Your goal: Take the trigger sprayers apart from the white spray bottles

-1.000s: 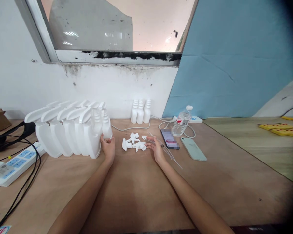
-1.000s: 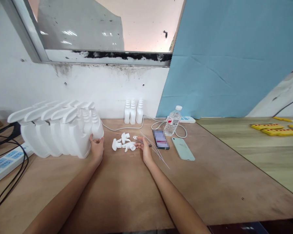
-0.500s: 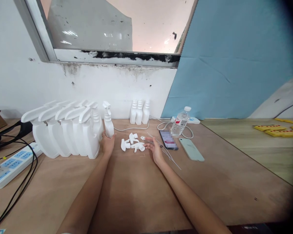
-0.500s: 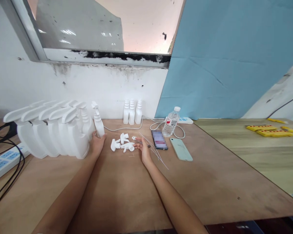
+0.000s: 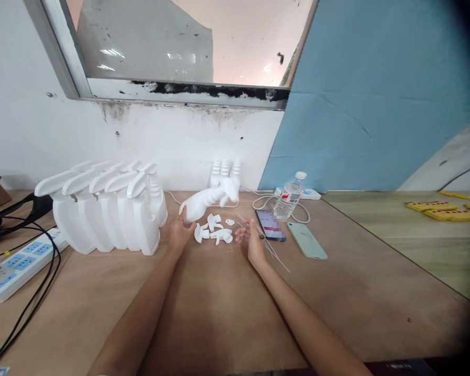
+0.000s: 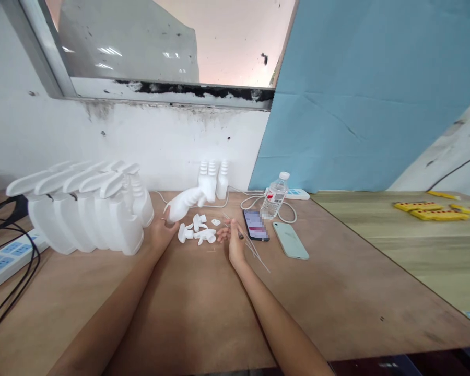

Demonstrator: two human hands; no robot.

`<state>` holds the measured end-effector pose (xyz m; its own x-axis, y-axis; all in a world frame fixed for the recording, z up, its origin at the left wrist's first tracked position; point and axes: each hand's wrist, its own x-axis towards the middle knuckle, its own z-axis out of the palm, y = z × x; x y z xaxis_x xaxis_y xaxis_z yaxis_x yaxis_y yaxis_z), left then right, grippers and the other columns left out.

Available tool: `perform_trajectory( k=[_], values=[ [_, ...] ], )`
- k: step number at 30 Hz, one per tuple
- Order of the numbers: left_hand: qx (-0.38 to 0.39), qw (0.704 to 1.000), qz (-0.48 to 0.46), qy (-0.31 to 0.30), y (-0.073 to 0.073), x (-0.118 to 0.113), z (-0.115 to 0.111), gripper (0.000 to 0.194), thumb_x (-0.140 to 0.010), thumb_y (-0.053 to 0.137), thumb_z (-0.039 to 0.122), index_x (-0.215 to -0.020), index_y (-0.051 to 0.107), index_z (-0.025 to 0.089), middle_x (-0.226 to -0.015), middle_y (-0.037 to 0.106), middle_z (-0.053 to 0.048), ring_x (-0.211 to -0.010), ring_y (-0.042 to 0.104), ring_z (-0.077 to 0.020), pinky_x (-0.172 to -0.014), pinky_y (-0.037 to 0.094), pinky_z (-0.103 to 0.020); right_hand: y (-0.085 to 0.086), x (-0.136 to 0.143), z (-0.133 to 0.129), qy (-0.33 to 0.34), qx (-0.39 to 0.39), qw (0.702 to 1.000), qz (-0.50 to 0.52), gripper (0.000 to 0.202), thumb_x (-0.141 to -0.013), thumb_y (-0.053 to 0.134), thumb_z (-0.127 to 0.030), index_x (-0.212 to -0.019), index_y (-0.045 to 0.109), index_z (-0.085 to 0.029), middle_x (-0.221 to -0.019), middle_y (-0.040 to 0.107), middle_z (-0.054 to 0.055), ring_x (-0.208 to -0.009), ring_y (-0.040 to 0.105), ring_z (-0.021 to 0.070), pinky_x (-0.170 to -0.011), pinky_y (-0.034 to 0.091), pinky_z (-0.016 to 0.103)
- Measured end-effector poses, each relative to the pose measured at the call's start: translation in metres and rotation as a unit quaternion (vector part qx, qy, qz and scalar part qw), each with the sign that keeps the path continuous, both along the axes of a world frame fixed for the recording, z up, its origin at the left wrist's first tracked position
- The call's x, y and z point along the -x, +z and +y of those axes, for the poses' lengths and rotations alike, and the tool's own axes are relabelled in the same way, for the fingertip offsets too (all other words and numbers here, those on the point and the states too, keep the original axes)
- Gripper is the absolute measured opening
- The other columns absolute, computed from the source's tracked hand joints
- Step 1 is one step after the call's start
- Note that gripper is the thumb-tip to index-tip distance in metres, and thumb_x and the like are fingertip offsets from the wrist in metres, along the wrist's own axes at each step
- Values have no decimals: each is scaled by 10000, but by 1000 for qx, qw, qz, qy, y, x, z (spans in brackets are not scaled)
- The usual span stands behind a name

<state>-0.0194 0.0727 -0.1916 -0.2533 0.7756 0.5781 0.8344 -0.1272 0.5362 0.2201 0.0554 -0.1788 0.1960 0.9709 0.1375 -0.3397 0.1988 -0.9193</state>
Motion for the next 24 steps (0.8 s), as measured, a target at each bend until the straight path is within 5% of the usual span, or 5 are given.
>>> perform_trajectory(
  k=[5, 11, 19, 24],
  values=[
    [-89, 985, 146, -36, 2, 0, -4, 574, -737, 685, 312, -1296, 558, 281, -1000, 549, -95, -920, 538, -243, -871, 449, -384, 16, -10, 2, 89, 33, 995, 42, 549, -752, 507, -707, -892, 602, -185, -772, 709, 81, -547, 636, 200, -409, 471, 280],
    [-149, 978, 136, -60, 5, 2, -5, 518, -754, 657, 201, -1259, 556, 258, -1336, 407, -136, -1232, 419, -303, -1018, 384, -452, 37, -37, 1, 208, 119, 967, 83, 696, -769, 375, -779, -885, 646, -148, -757, 703, 125, -689, 693, 299, -564, 563, 435],
    [-137, 985, 101, -41, -3, 2, -2, 535, -720, 581, 25, -1206, 575, 250, -1368, 406, -120, -1215, 457, -292, -982, 441, -432, 32, -26, -3, 181, 90, 979, -29, 320, -762, 674, -465, -911, 602, -191, -811, 710, 56, -537, 676, 201, -461, 561, 312],
    [-147, 984, 100, -17, -3, 3, -1, 526, -728, 555, 12, -1197, 589, 246, -1333, 438, -107, -1201, 462, -290, -982, 441, -442, 33, -16, -10, 231, 145, 961, -53, 328, -690, 773, -342, -816, 504, -203, -773, 703, 51, -622, 700, 219, -519, 588, 328]
  ],
)
